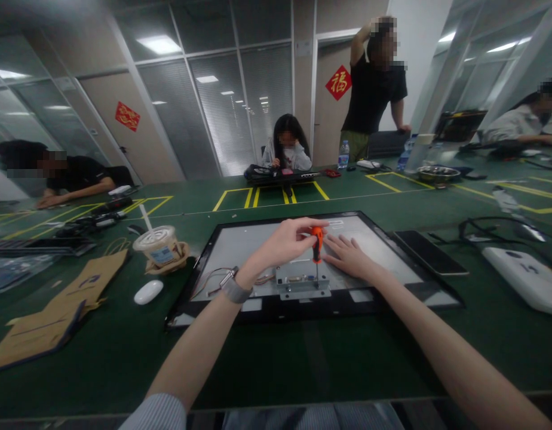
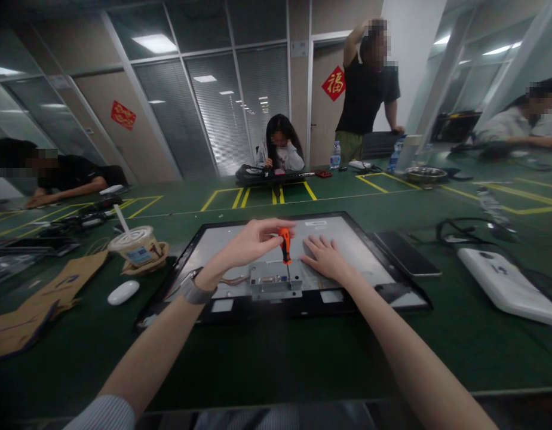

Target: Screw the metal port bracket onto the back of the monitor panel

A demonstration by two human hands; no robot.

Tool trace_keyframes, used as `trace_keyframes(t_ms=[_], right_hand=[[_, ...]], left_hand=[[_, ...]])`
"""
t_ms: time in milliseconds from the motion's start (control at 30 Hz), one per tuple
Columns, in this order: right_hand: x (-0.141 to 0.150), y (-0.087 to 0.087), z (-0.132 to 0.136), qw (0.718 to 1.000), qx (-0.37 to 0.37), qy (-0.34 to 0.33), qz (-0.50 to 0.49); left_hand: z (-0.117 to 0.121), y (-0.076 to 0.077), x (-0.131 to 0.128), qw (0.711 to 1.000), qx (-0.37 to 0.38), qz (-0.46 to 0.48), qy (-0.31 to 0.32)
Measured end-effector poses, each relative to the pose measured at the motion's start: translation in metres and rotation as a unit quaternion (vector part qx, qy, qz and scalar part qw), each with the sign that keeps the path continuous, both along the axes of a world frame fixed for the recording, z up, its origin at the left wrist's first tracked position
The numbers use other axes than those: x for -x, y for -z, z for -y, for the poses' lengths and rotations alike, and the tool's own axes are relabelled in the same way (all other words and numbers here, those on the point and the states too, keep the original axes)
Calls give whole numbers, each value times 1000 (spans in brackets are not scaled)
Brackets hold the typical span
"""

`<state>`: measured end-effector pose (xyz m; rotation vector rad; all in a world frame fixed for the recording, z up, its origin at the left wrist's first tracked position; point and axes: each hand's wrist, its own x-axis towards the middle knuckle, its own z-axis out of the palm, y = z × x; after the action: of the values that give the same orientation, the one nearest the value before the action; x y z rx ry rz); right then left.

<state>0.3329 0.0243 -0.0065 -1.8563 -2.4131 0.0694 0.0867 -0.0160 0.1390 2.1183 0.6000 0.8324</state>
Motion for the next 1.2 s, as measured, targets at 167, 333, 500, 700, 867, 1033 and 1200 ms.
trace_keyframes(t_ms=[167,333,500,700,867,1033,1200], right_hand=[[1,-4,3,1000,0,-2,-12],[1,-4,3,1000,11,4,-6],[0,-1,1,1000,0,-1,-8],[-1,-1,1,1000,0,0,-12],[0,-2,1,1000,1,3,-2],[1,-2,2,1000,0,7,2],[1,-2,2,1000,-1,10,7]], left_hand=[[2,1,-6,1000,3,12,22],[0,-1,-3,1000,2,24,-1],[1,-4,0,996,57,17,66],[-6,2,-1,1000,17,12,0],[-7,-2,3,999,43,10,8],[-2,-6,2,998,47,-3,40],[-6,-2,1,1000,-10,-5,-16]])
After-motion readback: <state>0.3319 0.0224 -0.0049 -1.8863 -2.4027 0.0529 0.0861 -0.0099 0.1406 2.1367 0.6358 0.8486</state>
